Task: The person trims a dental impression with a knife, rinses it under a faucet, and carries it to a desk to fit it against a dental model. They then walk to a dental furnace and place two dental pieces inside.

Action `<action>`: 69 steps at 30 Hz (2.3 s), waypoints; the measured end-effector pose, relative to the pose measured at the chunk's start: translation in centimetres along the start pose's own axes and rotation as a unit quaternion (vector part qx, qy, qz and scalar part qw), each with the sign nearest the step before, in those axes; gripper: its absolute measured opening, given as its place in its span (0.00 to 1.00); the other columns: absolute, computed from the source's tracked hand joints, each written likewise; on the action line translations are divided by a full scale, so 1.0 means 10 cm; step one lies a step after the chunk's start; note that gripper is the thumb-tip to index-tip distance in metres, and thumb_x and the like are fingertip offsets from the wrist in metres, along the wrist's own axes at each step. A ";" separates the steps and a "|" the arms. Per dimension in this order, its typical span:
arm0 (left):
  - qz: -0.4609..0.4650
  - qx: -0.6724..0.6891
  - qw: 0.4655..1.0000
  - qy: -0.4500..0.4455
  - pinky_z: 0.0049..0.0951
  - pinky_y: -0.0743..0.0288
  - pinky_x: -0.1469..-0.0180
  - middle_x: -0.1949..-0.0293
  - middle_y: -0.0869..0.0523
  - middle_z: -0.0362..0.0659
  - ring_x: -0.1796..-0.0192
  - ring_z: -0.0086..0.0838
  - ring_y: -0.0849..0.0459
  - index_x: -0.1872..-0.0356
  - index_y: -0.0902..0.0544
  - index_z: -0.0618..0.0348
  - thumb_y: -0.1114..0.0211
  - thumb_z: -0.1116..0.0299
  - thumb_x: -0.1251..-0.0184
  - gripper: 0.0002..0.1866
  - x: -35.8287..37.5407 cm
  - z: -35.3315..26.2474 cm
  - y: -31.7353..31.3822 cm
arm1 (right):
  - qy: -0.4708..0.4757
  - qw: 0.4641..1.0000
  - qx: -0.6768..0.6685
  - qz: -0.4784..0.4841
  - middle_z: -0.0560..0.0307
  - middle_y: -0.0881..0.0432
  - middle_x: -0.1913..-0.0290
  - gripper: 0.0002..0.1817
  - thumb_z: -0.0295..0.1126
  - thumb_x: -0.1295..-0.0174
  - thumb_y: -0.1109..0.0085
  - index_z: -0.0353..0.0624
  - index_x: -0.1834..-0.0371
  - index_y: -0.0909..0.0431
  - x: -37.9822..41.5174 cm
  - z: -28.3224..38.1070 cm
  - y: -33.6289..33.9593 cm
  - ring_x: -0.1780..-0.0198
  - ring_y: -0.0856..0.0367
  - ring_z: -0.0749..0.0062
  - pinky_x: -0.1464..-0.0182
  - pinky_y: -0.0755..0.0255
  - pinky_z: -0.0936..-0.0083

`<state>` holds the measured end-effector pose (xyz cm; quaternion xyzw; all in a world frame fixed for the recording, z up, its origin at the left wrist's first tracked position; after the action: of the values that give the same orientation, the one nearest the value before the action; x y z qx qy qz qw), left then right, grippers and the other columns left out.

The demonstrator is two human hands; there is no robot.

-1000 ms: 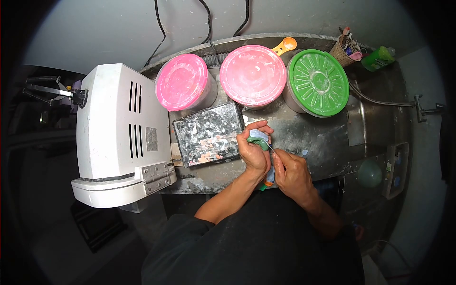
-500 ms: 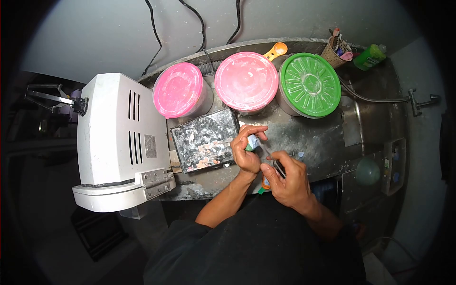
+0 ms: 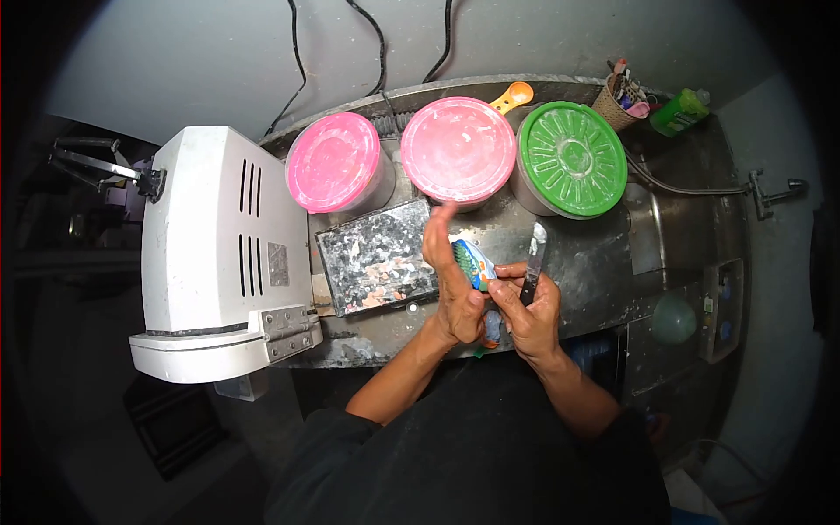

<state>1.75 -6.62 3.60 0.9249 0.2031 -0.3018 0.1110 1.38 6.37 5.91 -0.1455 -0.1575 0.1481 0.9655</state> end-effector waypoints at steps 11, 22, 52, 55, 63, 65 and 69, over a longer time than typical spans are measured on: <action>-0.193 0.494 0.733 0.427 0.49 0.18 0.49 0.46 0.19 0.52 0.49 0.43 0.15 0.39 0.32 0.53 0.53 0.46 0.22 0.24 -0.06 -0.17 0.11 | 0.035 0.996 0.019 0.074 0.49 0.15 0.57 0.14 0.20 0.38 0.35 0.28 0.50 0.25 0.00 -0.12 -0.22 0.57 0.16 0.75 0.56 0.21 0.79; -0.359 0.458 0.629 0.516 0.43 0.14 0.57 0.71 0.22 0.40 0.68 0.33 0.18 0.65 0.27 0.52 0.42 0.54 0.25 0.14 0.05 0.20 0.31 | 0.136 0.872 0.447 0.145 0.40 0.19 0.73 0.10 0.33 0.30 0.45 0.35 0.59 0.23 0.19 0.23 -0.24 0.70 0.18 0.44 0.68 0.26 0.58; -0.374 0.429 0.677 0.466 0.43 0.17 0.57 0.71 0.24 0.41 0.69 0.35 0.19 0.63 0.29 0.51 0.47 0.48 0.24 0.17 0.19 0.18 0.24 | 0.143 0.827 0.529 0.121 0.40 0.20 0.76 0.10 0.33 0.28 0.48 0.37 0.63 0.29 0.24 -0.08 -0.30 0.74 0.19 0.40 0.72 0.25 0.52; -0.358 0.397 0.704 0.468 0.40 0.15 0.58 0.70 0.23 0.40 0.69 0.33 0.19 0.62 0.29 0.50 0.46 0.47 0.24 0.17 0.18 0.13 0.21 | 0.154 0.780 0.596 0.112 0.41 0.20 0.75 0.10 0.33 0.29 0.48 0.37 0.63 0.29 0.26 -0.06 -0.29 0.74 0.18 0.41 0.72 0.24 0.52; -0.328 0.448 0.705 0.442 0.45 0.15 0.54 0.68 0.24 0.43 0.65 0.37 0.17 0.57 0.29 0.51 0.48 0.46 0.24 0.18 0.26 0.17 0.16 | 0.114 0.872 0.460 0.123 0.39 0.23 0.78 0.09 0.31 0.27 0.50 0.36 0.62 0.27 0.26 -0.15 -0.23 0.75 0.21 0.38 0.73 0.30 0.54; -0.328 0.444 0.705 0.445 0.45 0.15 0.54 0.66 0.24 0.44 0.64 0.38 0.17 0.56 0.30 0.51 0.48 0.46 0.24 0.18 0.26 0.14 0.16 | 0.073 0.893 0.428 0.118 0.39 0.24 0.80 0.09 0.30 0.27 0.50 0.36 0.63 0.27 0.27 -0.17 -0.22 0.74 0.21 0.38 0.73 0.31 0.54; -0.322 0.434 0.708 0.455 0.48 0.15 0.53 0.64 0.24 0.45 0.64 0.40 0.17 0.53 0.32 0.54 0.50 0.47 0.22 0.19 0.25 0.11 0.15 | 0.086 0.890 0.434 0.106 0.39 0.23 0.78 0.09 0.31 0.27 0.48 0.35 0.62 0.26 0.30 -0.16 -0.22 0.75 0.20 0.40 0.73 0.30 0.55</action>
<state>3.70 -7.54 1.31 0.7748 0.3605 0.0834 -0.5127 5.16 5.02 5.93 0.2604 0.0225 0.2903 0.9205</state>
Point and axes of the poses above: each hand's wrist, its own x-axis away from the middle knuckle, its own y-axis out of the back of the hand, z = x × y, the point moved 2 cm from there along -x, towards the middle knuckle
